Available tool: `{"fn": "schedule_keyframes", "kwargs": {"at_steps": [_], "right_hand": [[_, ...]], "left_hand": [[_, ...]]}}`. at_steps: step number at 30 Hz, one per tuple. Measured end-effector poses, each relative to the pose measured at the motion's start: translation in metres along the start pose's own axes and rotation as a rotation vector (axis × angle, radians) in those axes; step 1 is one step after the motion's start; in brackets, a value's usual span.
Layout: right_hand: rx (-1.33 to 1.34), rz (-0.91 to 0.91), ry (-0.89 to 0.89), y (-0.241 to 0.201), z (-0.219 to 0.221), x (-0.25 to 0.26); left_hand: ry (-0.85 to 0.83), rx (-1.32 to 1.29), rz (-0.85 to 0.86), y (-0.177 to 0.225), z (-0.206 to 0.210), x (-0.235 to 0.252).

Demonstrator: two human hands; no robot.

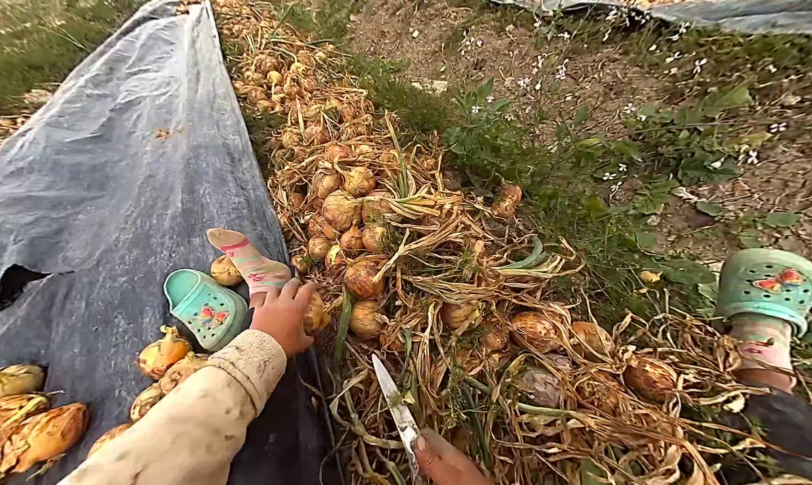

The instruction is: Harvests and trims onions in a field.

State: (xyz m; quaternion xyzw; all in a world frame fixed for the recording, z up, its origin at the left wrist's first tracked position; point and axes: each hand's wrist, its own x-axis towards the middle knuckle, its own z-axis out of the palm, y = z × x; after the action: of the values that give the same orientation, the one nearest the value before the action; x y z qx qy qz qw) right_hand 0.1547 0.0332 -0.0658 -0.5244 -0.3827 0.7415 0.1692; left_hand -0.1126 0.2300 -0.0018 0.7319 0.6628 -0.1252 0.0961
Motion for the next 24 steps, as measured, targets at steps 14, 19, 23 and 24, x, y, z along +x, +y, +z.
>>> {"fn": "schedule_keyframes", "kwargs": {"at_steps": [14,19,23,24], "right_hand": [[0.113,-0.147,0.045,-0.016,0.004,-0.007],[-0.151,-0.169,-0.010,0.017,-0.012,-0.031],[0.004,-0.139,0.134,0.011,-0.019,-0.026],[0.038,-0.115,0.175,0.009,-0.023,-0.020]], "left_hand": [[-0.136,-0.393,0.297,0.058,0.015,-0.102],[-0.136,-0.289,0.122,0.049,0.020,-0.075],[-0.066,-0.402,0.060,0.044,0.024,-0.067],[-0.034,-0.470,0.066,0.048,0.021,-0.071]]}}
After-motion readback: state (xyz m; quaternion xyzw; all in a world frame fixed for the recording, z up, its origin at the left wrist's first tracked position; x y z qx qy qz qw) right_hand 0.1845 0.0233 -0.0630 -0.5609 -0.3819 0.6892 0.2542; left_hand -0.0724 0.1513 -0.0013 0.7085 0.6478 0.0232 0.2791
